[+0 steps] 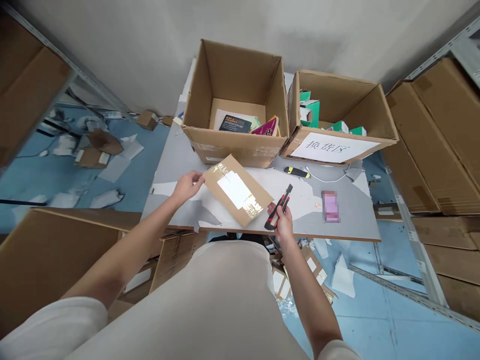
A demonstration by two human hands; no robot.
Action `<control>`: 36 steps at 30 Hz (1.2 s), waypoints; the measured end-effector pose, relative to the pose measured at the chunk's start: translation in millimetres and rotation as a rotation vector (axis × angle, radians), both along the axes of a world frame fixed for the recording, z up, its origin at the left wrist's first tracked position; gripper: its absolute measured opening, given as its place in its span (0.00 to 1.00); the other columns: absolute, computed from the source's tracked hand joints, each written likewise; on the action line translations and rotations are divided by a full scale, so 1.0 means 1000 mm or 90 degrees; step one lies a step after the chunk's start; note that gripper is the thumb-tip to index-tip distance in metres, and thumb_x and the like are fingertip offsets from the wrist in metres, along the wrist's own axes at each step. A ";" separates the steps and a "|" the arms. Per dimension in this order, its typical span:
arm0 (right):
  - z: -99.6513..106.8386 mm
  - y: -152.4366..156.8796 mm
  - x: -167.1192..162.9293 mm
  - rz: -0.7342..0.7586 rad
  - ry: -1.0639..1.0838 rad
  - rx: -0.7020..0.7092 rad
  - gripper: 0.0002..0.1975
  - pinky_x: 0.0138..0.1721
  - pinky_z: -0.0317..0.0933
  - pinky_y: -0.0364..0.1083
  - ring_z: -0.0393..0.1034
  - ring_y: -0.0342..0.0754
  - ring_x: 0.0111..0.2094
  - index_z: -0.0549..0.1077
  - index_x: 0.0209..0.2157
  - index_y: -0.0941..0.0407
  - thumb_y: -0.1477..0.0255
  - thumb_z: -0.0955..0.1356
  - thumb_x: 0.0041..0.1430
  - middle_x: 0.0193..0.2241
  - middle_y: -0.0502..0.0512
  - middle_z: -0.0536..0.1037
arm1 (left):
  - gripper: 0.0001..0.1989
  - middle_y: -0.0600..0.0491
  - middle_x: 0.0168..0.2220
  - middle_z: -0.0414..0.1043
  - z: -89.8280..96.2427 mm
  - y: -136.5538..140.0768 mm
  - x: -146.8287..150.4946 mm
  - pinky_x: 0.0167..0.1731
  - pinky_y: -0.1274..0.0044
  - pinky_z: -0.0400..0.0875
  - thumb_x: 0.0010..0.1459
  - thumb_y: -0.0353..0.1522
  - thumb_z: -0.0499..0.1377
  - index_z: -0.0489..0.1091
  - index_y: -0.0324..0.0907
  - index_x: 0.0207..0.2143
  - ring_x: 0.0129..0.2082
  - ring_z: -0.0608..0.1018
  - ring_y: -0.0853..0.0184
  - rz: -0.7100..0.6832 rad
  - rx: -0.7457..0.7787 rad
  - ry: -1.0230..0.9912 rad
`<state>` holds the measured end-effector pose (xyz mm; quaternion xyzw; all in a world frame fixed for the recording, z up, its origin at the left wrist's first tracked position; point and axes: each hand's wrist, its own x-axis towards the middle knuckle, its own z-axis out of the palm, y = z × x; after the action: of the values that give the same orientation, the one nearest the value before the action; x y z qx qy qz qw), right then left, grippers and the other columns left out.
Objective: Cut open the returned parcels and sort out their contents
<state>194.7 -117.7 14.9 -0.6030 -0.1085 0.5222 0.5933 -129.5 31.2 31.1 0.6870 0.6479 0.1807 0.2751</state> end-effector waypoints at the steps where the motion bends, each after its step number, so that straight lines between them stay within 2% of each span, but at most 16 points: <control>1: -0.002 0.013 0.002 0.017 -0.018 0.017 0.15 0.46 0.71 0.49 0.76 0.46 0.43 0.65 0.40 0.52 0.64 0.71 0.53 0.40 0.53 0.80 | 0.14 0.48 0.36 0.77 0.000 -0.011 -0.007 0.40 0.71 0.70 0.54 0.40 0.54 0.71 0.42 0.37 0.36 0.78 0.60 0.014 -0.011 0.012; 4: -0.005 0.056 0.003 0.060 -0.048 0.074 0.17 0.45 0.71 0.49 0.75 0.46 0.45 0.64 0.39 0.52 0.64 0.71 0.51 0.41 0.53 0.78 | 0.13 0.51 0.29 0.76 0.001 -0.039 -0.019 0.34 0.72 0.70 0.49 0.42 0.57 0.69 0.44 0.32 0.30 0.77 0.61 0.031 -0.068 0.035; 6: -0.006 0.079 0.001 0.060 -0.056 0.093 0.18 0.43 0.71 0.48 0.75 0.46 0.43 0.64 0.38 0.52 0.63 0.72 0.48 0.41 0.53 0.78 | 0.14 0.51 0.28 0.75 0.002 -0.049 -0.019 0.34 0.71 0.70 0.48 0.43 0.58 0.69 0.44 0.34 0.30 0.77 0.60 0.042 -0.101 0.048; 7: -0.006 0.086 0.000 0.060 -0.064 0.096 0.18 0.41 0.71 0.47 0.75 0.46 0.42 0.64 0.38 0.53 0.63 0.72 0.47 0.41 0.53 0.77 | 0.17 0.50 0.31 0.75 0.004 -0.052 -0.017 0.36 0.70 0.71 0.48 0.43 0.58 0.69 0.43 0.38 0.33 0.77 0.58 0.049 -0.095 0.058; 9: -0.004 0.091 0.002 0.079 -0.100 0.091 0.19 0.37 0.72 0.46 0.76 0.45 0.37 0.64 0.38 0.53 0.61 0.72 0.47 0.40 0.54 0.77 | 0.25 0.44 0.42 0.74 0.008 -0.053 -0.012 0.44 0.66 0.70 0.48 0.40 0.58 0.66 0.41 0.49 0.43 0.76 0.53 0.040 -0.030 0.085; 11: 0.001 0.080 0.011 0.142 -0.166 0.074 0.22 0.30 0.71 0.45 0.75 0.43 0.30 0.65 0.42 0.54 0.59 0.71 0.48 0.40 0.54 0.76 | 0.35 0.38 0.56 0.64 0.013 -0.049 -0.005 0.54 0.62 0.64 0.46 0.37 0.59 0.60 0.38 0.57 0.57 0.68 0.49 -0.033 0.069 0.105; 13: 0.006 0.059 0.023 0.228 -0.244 0.040 0.29 0.23 0.68 0.44 0.71 0.40 0.22 0.64 0.51 0.54 0.56 0.69 0.51 0.40 0.55 0.76 | 0.42 0.37 0.64 0.51 0.017 -0.041 0.004 0.60 0.59 0.54 0.43 0.38 0.61 0.55 0.38 0.61 0.65 0.55 0.45 -0.173 0.121 0.120; 15: 0.010 0.034 0.033 0.305 -0.302 0.001 0.37 0.19 0.66 0.43 0.68 0.39 0.18 0.56 0.61 0.52 0.55 0.68 0.53 0.38 0.53 0.76 | 0.48 0.37 0.68 0.42 0.019 -0.031 0.014 0.61 0.53 0.46 0.41 0.44 0.64 0.53 0.39 0.63 0.67 0.45 0.41 -0.293 0.126 0.142; 16: 0.011 0.023 0.036 0.332 -0.316 -0.013 0.40 0.19 0.66 0.43 0.67 0.39 0.17 0.51 0.64 0.51 0.56 0.67 0.53 0.38 0.53 0.76 | 0.52 0.37 0.68 0.39 0.018 -0.027 0.019 0.61 0.50 0.42 0.39 0.48 0.65 0.52 0.40 0.64 0.67 0.42 0.39 -0.325 0.121 0.156; 18: 0.012 0.007 0.038 0.368 -0.316 -0.032 0.42 0.19 0.66 0.43 0.67 0.38 0.17 0.46 0.67 0.49 0.57 0.67 0.54 0.37 0.51 0.75 | 0.60 0.34 0.69 0.35 0.015 -0.022 0.027 0.59 0.45 0.39 0.34 0.55 0.66 0.49 0.39 0.65 0.67 0.39 0.36 -0.333 0.110 0.181; 20: 0.011 -0.001 0.035 0.385 -0.294 -0.037 0.42 0.18 0.65 0.43 0.66 0.38 0.18 0.46 0.67 0.49 0.58 0.66 0.55 0.36 0.51 0.75 | 0.64 0.33 0.68 0.34 0.012 -0.021 0.032 0.58 0.45 0.41 0.31 0.58 0.65 0.47 0.39 0.66 0.67 0.40 0.36 -0.320 0.096 0.192; 24: 0.015 -0.004 0.025 0.387 -0.291 -0.045 0.40 0.17 0.63 0.41 0.65 0.37 0.17 0.48 0.67 0.49 0.59 0.66 0.56 0.33 0.49 0.74 | 0.66 0.32 0.68 0.35 0.006 -0.026 0.032 0.59 0.50 0.50 0.28 0.59 0.66 0.48 0.38 0.66 0.67 0.44 0.38 -0.312 0.091 0.189; 30: 0.031 -0.008 0.031 0.440 -0.284 -0.080 0.38 0.15 0.63 0.40 0.65 0.38 0.16 0.48 0.66 0.46 0.63 0.66 0.57 0.30 0.46 0.72 | 0.63 0.35 0.68 0.40 0.002 -0.028 0.032 0.57 0.53 0.58 0.27 0.57 0.68 0.51 0.41 0.64 0.67 0.46 0.40 -0.277 0.094 0.152; 36: 0.042 0.003 0.042 0.513 -0.361 -0.119 0.36 0.13 0.62 0.39 0.65 0.38 0.14 0.53 0.65 0.46 0.69 0.66 0.56 0.24 0.45 0.71 | 0.64 0.36 0.68 0.40 0.005 -0.027 0.038 0.54 0.53 0.63 0.25 0.57 0.69 0.53 0.41 0.63 0.66 0.46 0.39 -0.249 0.064 0.165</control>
<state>236.2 -115.1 57.0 -0.6820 -0.4422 0.5329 0.2353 -91.3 4.0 36.4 0.8295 0.5228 0.0663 0.1851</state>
